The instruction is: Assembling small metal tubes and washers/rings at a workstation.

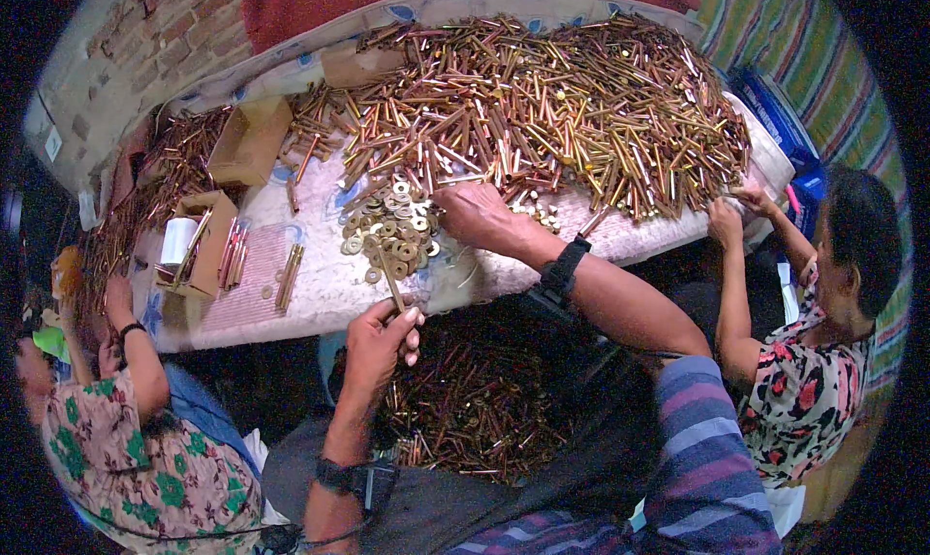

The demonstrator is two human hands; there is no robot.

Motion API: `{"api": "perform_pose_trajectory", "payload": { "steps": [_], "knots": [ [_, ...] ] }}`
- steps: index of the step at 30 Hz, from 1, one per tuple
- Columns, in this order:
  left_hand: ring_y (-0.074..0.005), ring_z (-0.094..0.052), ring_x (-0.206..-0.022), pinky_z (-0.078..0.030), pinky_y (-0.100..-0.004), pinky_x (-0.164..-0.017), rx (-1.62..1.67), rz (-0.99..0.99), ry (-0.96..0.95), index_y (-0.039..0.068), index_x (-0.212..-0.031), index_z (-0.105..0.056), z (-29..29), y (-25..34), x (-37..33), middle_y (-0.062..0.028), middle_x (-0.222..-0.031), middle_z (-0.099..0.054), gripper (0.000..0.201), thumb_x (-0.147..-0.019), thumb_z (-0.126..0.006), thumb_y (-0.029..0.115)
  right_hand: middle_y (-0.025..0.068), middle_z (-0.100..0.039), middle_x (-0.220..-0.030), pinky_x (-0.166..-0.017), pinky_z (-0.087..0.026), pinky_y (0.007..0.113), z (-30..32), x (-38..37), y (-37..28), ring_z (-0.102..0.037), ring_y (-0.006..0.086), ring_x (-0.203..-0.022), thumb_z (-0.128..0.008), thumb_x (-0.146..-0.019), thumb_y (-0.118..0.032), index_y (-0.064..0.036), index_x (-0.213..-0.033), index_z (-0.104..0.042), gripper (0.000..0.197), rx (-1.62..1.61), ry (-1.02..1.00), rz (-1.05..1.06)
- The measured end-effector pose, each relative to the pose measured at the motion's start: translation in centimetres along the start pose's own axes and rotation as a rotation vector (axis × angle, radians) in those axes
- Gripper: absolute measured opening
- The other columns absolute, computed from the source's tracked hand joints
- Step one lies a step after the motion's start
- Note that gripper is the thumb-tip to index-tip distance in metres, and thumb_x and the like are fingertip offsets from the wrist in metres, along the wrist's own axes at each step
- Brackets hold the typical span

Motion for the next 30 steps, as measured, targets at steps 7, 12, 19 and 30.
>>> {"api": "perform_pose_trajectory", "payload": {
  "steps": [7,12,19,30],
  "knots": [
    [-0.0081,-0.057,-0.060,-0.048,-0.0237,-0.045,-0.009,0.013,-0.006,-0.004,-0.114,-0.064,0.4,-0.8,-0.4,-0.0063,-0.088,-0.066,0.023,-0.096,-0.064,0.010,0.0215,-0.066,-0.080,-0.068,-0.051,0.051,0.0,0.1,1.0,-0.066,0.0412,-0.079,-0.069,-0.080,-0.023,0.0001,-0.083,-0.066,0.024,-0.012,0.017,0.005],
    [-0.0077,-0.057,-0.059,-0.048,-0.0237,-0.044,-0.022,0.016,0.009,-0.004,-0.110,-0.066,-0.1,-1.2,-0.5,-0.0063,-0.087,-0.065,0.020,-0.095,-0.065,0.010,0.0227,-0.068,-0.085,-0.072,-0.052,0.049,2.0,1.8,0.2,-0.066,0.0409,-0.080,-0.072,-0.078,-0.027,0.0024,-0.092,-0.065,0.033,-0.206,0.003,-0.032],
    [-0.0054,-0.053,-0.055,-0.043,-0.0228,-0.043,-0.387,0.048,0.030,0.001,-0.110,-0.071,-1.0,0.0,-0.2,0.0005,-0.067,-0.060,0.020,-0.093,-0.065,0.010,0.0072,-0.070,-0.084,-0.059,-0.054,0.028,4.9,5.7,-2.6,-0.068,0.0122,-0.070,-0.074,-0.090,-0.033,0.0033,-0.110,-0.065,0.042,-0.831,-0.242,-0.062],
    [-0.0238,-0.058,-0.061,-0.046,-0.0381,-0.060,-0.679,-0.368,0.003,-0.003,-0.106,-0.066,-1.2,-0.4,-0.1,-0.0184,-0.072,-0.057,0.021,-0.088,-0.056,0.001,0.0041,-0.069,-0.085,-0.063,-0.054,0.026,5.2,8.7,-2.8,-0.064,0.0091,-0.070,-0.074,-0.090,-0.018,-0.0001,-0.110,-0.065,0.028,-0.808,-0.241,-0.072]
  ]
}}
Point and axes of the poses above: each hand's wrist, its own x-axis away from the middle knuckle, its own z-axis out of the back of the hand, y = z × x, the point moved 2 cm from there along -x, towards the middle knuckle
